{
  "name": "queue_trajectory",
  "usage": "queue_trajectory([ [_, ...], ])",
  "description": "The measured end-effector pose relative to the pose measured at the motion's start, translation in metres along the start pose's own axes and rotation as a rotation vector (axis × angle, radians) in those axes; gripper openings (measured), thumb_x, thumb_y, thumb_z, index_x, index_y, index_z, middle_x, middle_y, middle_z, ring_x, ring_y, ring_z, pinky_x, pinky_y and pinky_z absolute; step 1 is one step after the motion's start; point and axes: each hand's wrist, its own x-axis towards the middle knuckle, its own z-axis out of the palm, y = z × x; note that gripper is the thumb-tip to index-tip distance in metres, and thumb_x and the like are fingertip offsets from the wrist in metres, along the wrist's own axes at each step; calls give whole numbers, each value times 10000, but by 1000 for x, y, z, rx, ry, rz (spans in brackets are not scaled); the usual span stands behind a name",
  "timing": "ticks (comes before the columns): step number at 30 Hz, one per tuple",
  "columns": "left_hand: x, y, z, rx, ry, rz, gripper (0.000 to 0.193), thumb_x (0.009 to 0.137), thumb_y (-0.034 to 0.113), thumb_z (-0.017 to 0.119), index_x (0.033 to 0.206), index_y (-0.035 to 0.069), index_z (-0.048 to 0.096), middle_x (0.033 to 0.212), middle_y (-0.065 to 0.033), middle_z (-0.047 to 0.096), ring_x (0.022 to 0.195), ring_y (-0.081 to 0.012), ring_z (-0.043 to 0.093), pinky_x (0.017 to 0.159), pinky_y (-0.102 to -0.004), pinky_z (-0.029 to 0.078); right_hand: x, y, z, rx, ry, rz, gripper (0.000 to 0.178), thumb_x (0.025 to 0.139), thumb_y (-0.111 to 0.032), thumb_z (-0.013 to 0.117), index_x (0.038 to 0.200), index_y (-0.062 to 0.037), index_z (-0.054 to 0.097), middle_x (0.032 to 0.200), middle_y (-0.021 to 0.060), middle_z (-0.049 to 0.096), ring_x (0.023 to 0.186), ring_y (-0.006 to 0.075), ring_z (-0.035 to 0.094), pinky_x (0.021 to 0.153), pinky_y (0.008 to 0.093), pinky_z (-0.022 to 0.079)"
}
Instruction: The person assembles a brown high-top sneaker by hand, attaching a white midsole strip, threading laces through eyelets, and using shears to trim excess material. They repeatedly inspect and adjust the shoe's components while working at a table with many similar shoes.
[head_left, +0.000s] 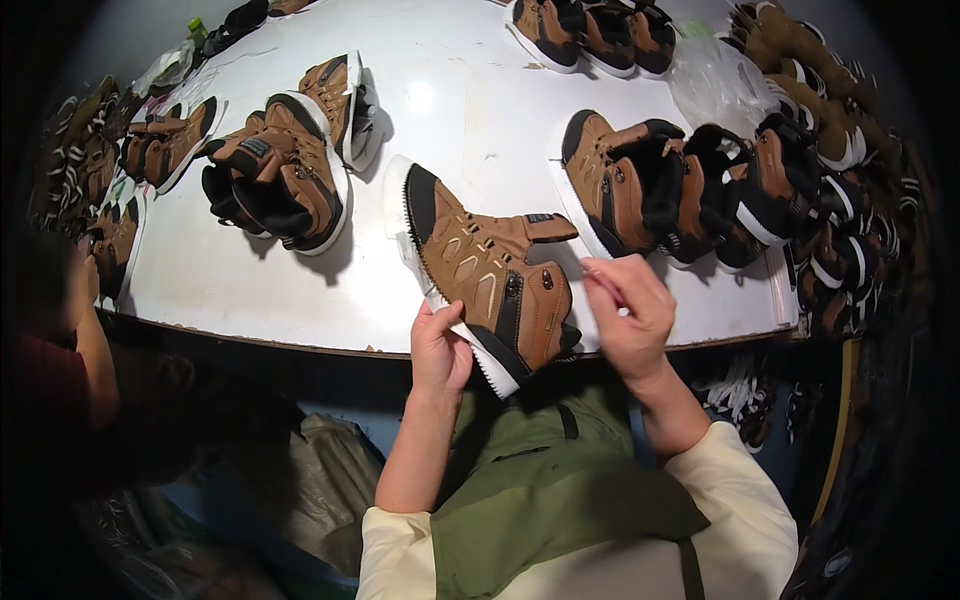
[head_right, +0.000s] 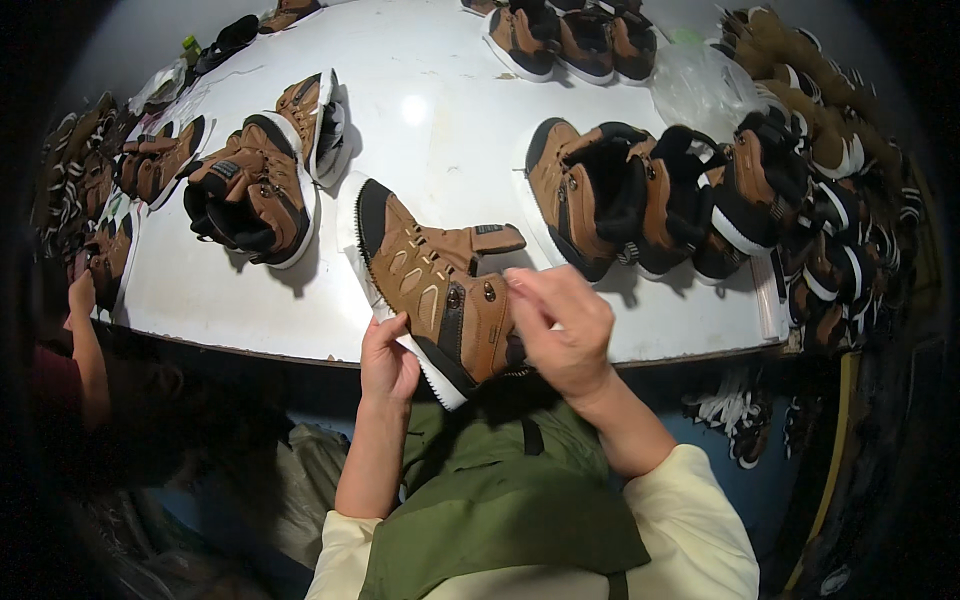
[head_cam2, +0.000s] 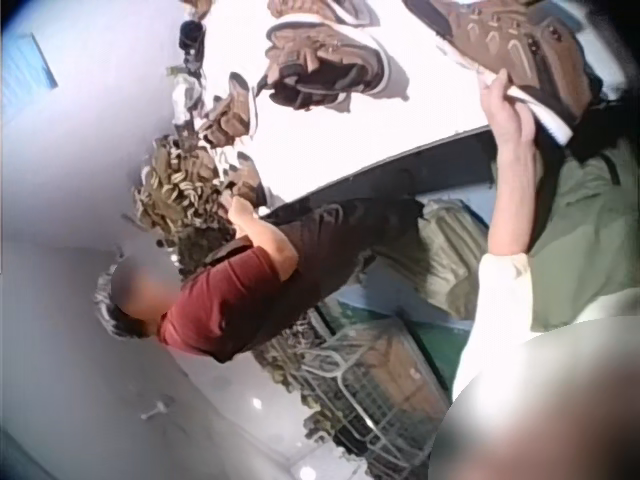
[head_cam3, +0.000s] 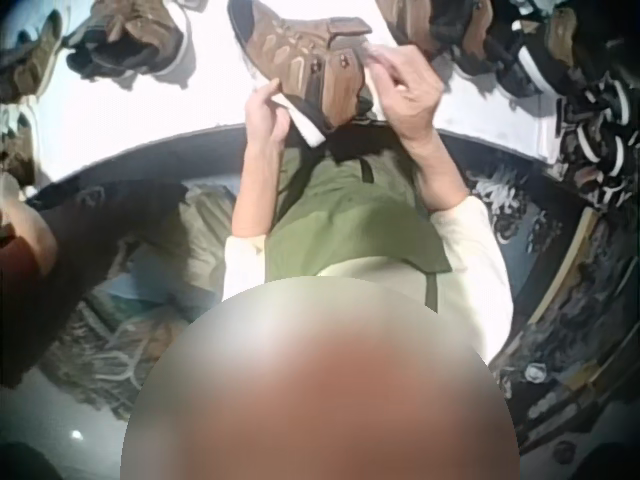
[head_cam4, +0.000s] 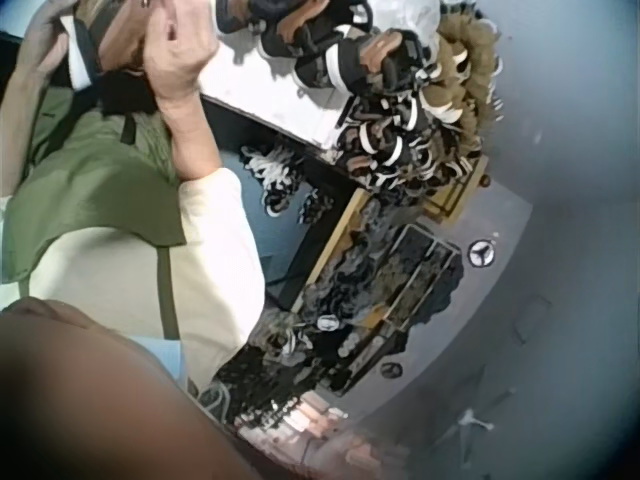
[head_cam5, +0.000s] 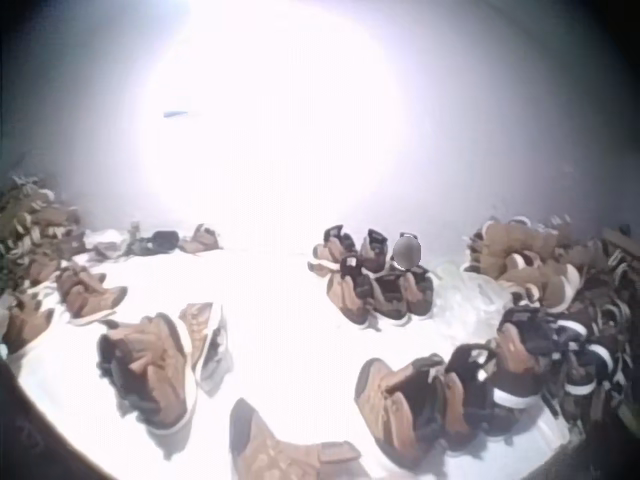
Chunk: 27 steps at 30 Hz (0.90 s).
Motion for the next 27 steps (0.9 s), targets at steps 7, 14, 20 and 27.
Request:
queue_trajectory([
  [7,2,2,-4,2,-30,-7,411,856,-37,488,1266,-35,469,1224,-147,582,1123,-259,571,1008,-387,434,-43,19,-29,-39,-45,74,181,750,69,647,919,3,658,711,83,594,538,158,538,501,263,421],
  [14,3,2,-2,-25,-15,-35,366,952,85,453,1299,-28,445,1251,-152,566,1143,-269,560,1012,-403,438,-52,32,-36,-81,-284,-184,146,726,29,657,868,-2,648,731,111,621,583,228,600,563,289,479],
  [20,-3,22,-16,-233,-17,-141,446,1017,295,346,1349,9,427,1322,-177,507,1210,-316,502,1031,-469,408,-50,16,-37,370,195,261,153,971,-72,486,1086,29,483,815,59,626,628,58,474,574,203,418],
  [27,-34,10,-81,432,-141,333,564,916,252,531,1398,15,361,1378,-148,444,1255,-269,444,1059,-367,365,-30,-23,6,576,-129,-166,170,830,42,609,964,-40,545,942,133,676,749,239,614,645,317,487],
])
